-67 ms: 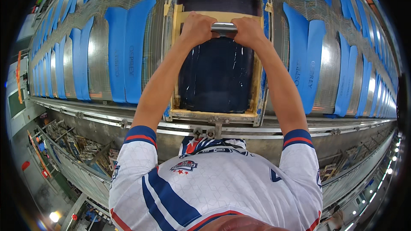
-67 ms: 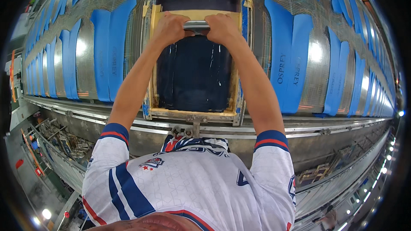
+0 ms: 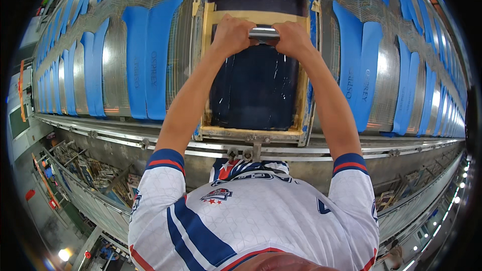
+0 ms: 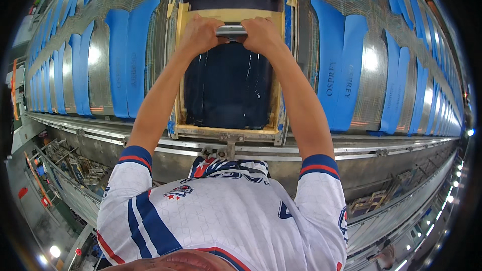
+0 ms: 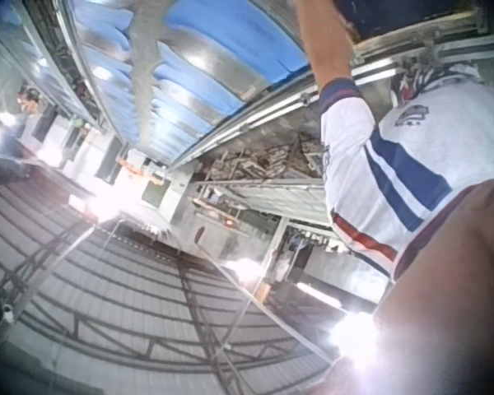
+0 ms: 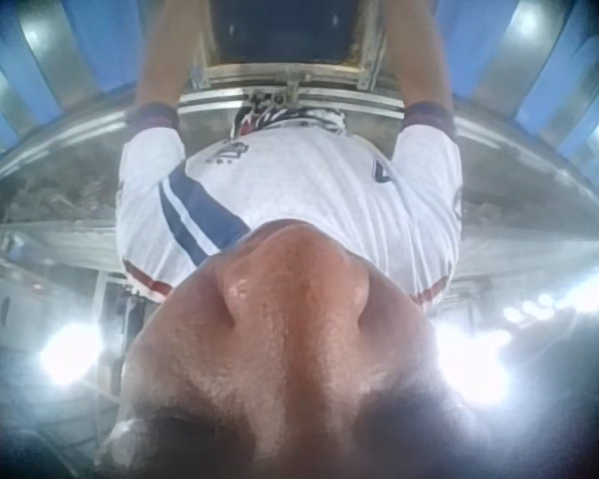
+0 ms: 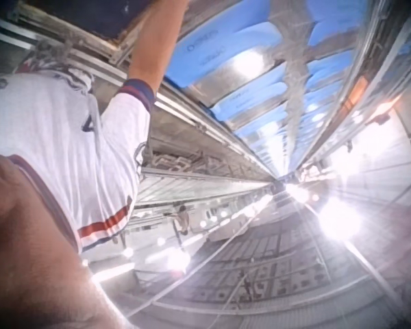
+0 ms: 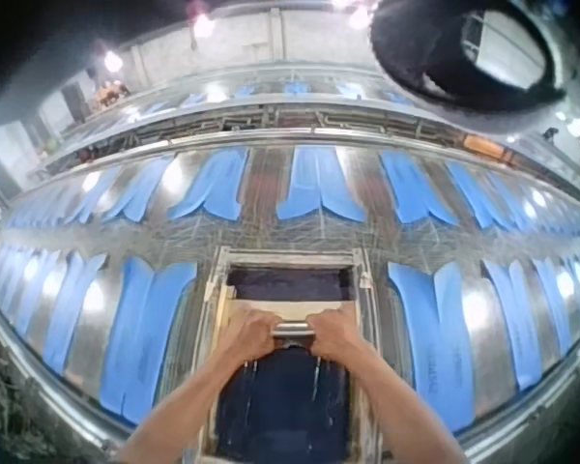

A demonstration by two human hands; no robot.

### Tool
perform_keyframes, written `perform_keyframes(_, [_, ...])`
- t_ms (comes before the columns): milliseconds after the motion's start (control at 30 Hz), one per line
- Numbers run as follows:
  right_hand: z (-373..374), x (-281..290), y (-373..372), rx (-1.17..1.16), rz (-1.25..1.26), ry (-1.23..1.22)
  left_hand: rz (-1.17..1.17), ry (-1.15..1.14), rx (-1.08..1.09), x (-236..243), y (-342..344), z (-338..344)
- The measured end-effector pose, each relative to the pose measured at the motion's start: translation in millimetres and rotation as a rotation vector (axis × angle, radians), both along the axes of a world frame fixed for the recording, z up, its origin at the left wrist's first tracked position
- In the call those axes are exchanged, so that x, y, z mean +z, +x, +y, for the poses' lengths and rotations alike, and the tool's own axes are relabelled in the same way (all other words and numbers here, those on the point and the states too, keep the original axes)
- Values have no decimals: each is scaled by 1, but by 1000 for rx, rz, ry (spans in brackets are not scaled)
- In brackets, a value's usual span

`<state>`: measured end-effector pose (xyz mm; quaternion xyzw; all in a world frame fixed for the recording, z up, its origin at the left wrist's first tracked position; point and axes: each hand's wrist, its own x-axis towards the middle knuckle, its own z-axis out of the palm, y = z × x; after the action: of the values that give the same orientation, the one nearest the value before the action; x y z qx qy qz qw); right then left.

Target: The person uses a squeegee to pull dark ink across a screen-printing frame repeatedly, applying ink to a garment positioned beneath the screen. The person then lifts the screen and moves to a nearby workbench.

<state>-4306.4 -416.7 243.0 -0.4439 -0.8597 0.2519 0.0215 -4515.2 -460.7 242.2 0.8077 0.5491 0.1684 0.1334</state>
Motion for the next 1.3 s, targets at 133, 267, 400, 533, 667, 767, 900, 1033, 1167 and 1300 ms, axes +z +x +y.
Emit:
perform_keyframes(133, [-96,2,19,29,88,137,-15,63,-29,-2,14,-90])
perform_keyframes(267, [-186,13,31,38,203,115,-65,-19,-7,5,23,-180])
perform_keyframes(400, [-169,22,27,42,142,77,-10,-22,-50,17,19,-162])
perform_keyframes(533, [-76,26,13,77,60,168,91,13,-30,17,6,-69])
perform_keyframes(667, [15,5,9,30,58,90,92,-100,-39,7,-2,26])
perform_keyframes(767, [33,10,-7,-28,96,-5,68,-93,5,4,-11,43])
perform_keyframes(900, [27,6,-7,-64,97,21,26,-28,-3,1,-10,40])
perform_keyframes(1033, [0,2,-1,-30,80,118,-36,-27,11,-6,-5,13])
perform_keyframes(1167, [-89,-5,15,33,175,226,-16,68,-42,-6,7,-76])
perform_keyframes(1300, [-186,7,22,27,211,133,-85,32,14,3,17,-180])
